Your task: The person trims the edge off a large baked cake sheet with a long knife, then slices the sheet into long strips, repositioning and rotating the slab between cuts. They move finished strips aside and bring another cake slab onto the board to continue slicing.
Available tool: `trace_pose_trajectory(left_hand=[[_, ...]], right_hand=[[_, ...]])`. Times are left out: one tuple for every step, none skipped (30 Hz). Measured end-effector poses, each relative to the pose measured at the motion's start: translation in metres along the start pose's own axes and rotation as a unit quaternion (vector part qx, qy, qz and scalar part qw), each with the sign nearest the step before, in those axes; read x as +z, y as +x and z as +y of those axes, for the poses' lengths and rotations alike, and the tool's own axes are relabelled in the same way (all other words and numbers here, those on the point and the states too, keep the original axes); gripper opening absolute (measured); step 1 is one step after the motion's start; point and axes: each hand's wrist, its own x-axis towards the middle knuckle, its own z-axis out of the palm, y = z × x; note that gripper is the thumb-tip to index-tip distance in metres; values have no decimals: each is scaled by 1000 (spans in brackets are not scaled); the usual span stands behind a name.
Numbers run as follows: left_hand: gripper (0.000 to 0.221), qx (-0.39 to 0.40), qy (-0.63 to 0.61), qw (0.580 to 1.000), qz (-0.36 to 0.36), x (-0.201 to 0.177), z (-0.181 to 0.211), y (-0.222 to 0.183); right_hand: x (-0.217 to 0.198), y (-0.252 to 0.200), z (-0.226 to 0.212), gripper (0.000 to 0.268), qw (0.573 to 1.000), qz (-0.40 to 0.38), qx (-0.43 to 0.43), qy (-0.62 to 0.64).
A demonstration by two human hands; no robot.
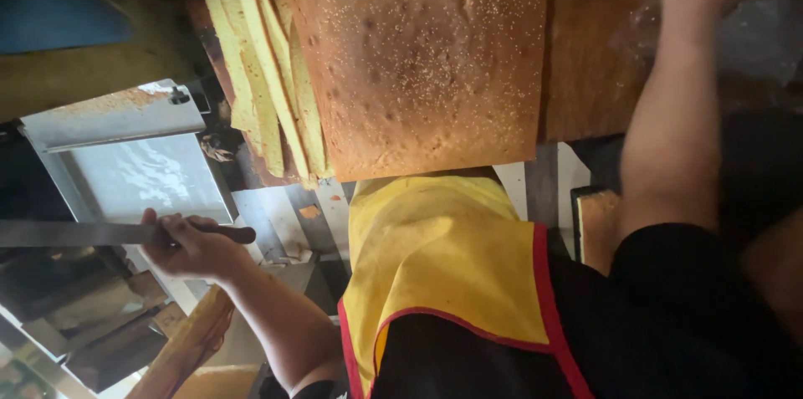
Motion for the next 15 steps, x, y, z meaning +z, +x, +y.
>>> trace_pose_trajectory(left_hand=[[25,16,15,1000,-4,0,-3,0],[24,33,27,999,-7,2,-6,1],[24,33,21,999,-9,5,-10,2],[22,71,29,997,-18,7,-14,1],[21,108,38,993,-28,8,-17,1],[21,109,31,993,-28,11,-22,0],[20,101,45,992,-59,13,-25,-2],[20,94,60,990,-90,14,-28,-3],[20,97,53,990,-90,12,-37,-12],[18,114,35,985,-123,16,-46,-16],[17,132,18,979,-155,22,-55,-20],[17,138,12,978,-153,25,-59,-28],[17,94,-46,973,-205,28,-64,-36],[18,49,-101,959,-259,31,-70,-44],[18,55,-107,958,-261,33,-70,-47]], right_hand=[[-15,-16,-20,18,991,-44,56,109],[-31,-29,-40,13,966,-84,110,219],[-53,-45,-82,13,967,-77,110,218],[-74,-60,-126,9,873,-29,15,487],[-95,-77,-170,10,699,22,-84,710],[-91,-94,-170,10,699,28,-88,709],[-87,-110,-170,10,809,35,-278,517],[-83,-127,-171,11,852,35,-441,281],[-93,-146,-175,11,852,42,-441,279],[-99,-158,-183,14,891,-16,-343,298],[-105,-171,-191,18,915,-75,-241,315],[-117,-166,-205,18,915,-66,-242,316],[-128,-163,-217,23,930,-102,-239,259],[-140,-162,-229,40,942,-140,-232,199],[-127,-161,-229,40,943,-132,-230,200]])
